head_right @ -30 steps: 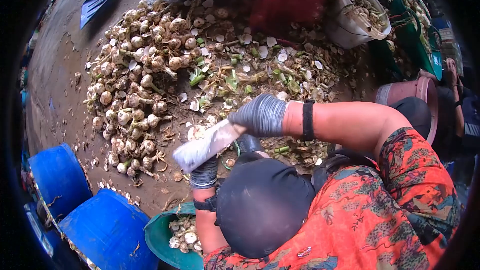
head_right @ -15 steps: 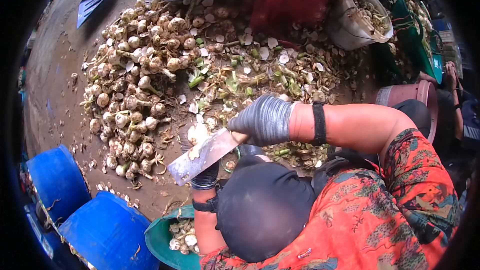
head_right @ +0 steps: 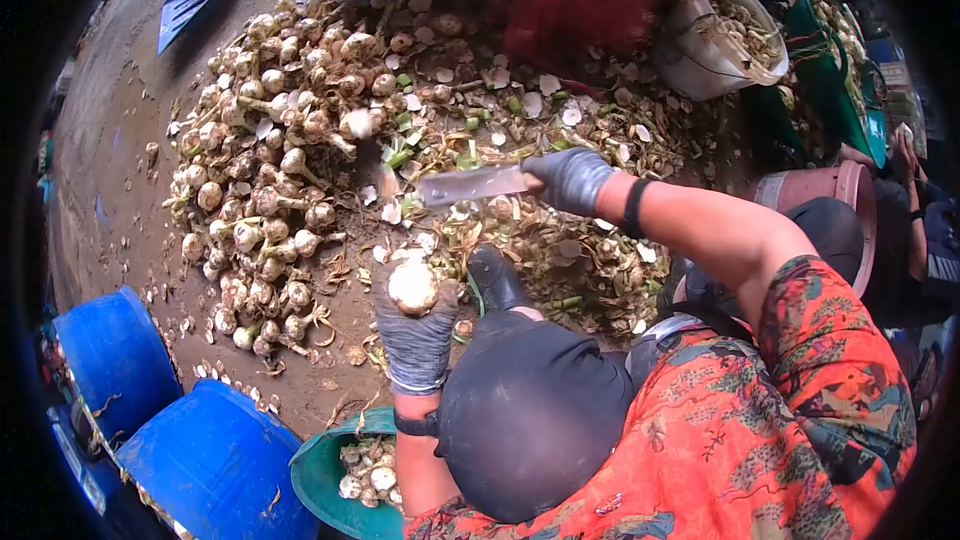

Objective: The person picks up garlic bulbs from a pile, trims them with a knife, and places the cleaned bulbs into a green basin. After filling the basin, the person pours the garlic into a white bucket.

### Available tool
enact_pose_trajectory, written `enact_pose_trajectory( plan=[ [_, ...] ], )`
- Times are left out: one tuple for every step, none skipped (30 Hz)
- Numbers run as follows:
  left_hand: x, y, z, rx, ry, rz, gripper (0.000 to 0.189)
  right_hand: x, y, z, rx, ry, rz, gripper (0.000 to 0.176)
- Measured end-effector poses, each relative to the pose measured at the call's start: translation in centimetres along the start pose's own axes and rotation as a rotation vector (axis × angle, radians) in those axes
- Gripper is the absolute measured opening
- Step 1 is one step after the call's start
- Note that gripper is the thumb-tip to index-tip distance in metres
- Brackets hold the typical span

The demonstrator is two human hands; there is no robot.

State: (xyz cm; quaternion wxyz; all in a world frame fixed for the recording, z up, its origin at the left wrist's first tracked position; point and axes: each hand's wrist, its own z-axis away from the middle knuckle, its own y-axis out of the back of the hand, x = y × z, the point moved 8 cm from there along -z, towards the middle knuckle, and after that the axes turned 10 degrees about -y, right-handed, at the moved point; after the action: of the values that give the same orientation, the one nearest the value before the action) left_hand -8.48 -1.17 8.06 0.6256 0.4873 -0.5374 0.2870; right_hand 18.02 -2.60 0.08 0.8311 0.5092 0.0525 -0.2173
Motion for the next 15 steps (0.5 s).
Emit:
enact_pose_trajectory(
  plan=[
    [-0.9, -0.1, 0.0, 0.022, 0.056, 0.034, 0.058, -0.8, 0.7, 0.8, 0.059, -0.009, -0.058, 0.034],
    [-1.8, -0.4, 0.1, 0.032, 0.112, 0.074, 0.058, -2.0, 0.4, 1.8, 0.025, -0.011, -0.319, 0.036],
    [-2.7, -1.1, -0.3, -0.043, 0.058, 0.044, 0.064, -4.4, -0.6, 2.1, -0.013, 0.162, -0.403, 0.033],
    [-2.0, -1.6, -1.5, -0.046, 0.049, 0.053, 0.064, -7.0, -0.5, 2.1, -0.041, 0.343, -0.477, 0.031],
    [0.3, -2.1, -2.8, -0.122, -0.140, -0.209, 0.069, -8.3, -0.5, 2.3, -0.097, 0.374, -0.527, 0.029],
    [2.1, -2.8, -3.0, -0.201, -0.321, -0.475, 0.075, -9.5, 0.0, 2.6, -0.139, 0.382, -0.553, 0.031],
    [1.4, -3.1, -3.0, -0.233, -0.290, -0.468, 0.083, -10.7, 0.5, 2.8, -0.182, 0.388, -0.580, 0.033],
    [0.7, -3.3, -2.9, -0.264, -0.258, -0.463, 0.091, -11.9, 0.9, 3.1, -0.226, 0.394, -0.607, 0.036],
    [1.7, -1.9, -2.8, -0.111, -0.258, -0.385, 0.095, -10.8, 0.3, 2.2, -0.284, 0.174, -0.713, 0.040],
    [0.6, -0.7, -2.3, 0.006, -0.206, -0.304, 0.097, -9.6, -0.5, 1.7, -0.341, -0.049, -0.811, 0.045],
    [-0.5, 0.5, -1.8, 0.127, -0.164, -0.216, 0.099, -9.3, 0.6, 1.6, -0.254, -0.032, -0.783, 0.050],
    [-1.1, 0.7, -2.1, 0.126, -0.162, -0.215, 0.099, -9.5, 1.2, 1.8, -0.255, -0.034, -0.782, 0.050],
    [-4.1, 0.6, -1.9, 0.149, 0.131, 0.196, 0.092, -9.8, 1.8, 2.1, -0.245, -0.030, -0.738, 0.055],
    [-6.3, -0.6, -0.9, 0.169, 0.423, 0.605, 0.086, -10.1, 2.1, 2.3, -0.235, -0.023, -0.693, 0.061],
    [-5.6, -3.1, -1.4, -0.017, 0.413, 0.939, 0.076, -10.0, 0.7, 2.2, -0.294, -0.025, -0.746, 0.063]
  ],
)
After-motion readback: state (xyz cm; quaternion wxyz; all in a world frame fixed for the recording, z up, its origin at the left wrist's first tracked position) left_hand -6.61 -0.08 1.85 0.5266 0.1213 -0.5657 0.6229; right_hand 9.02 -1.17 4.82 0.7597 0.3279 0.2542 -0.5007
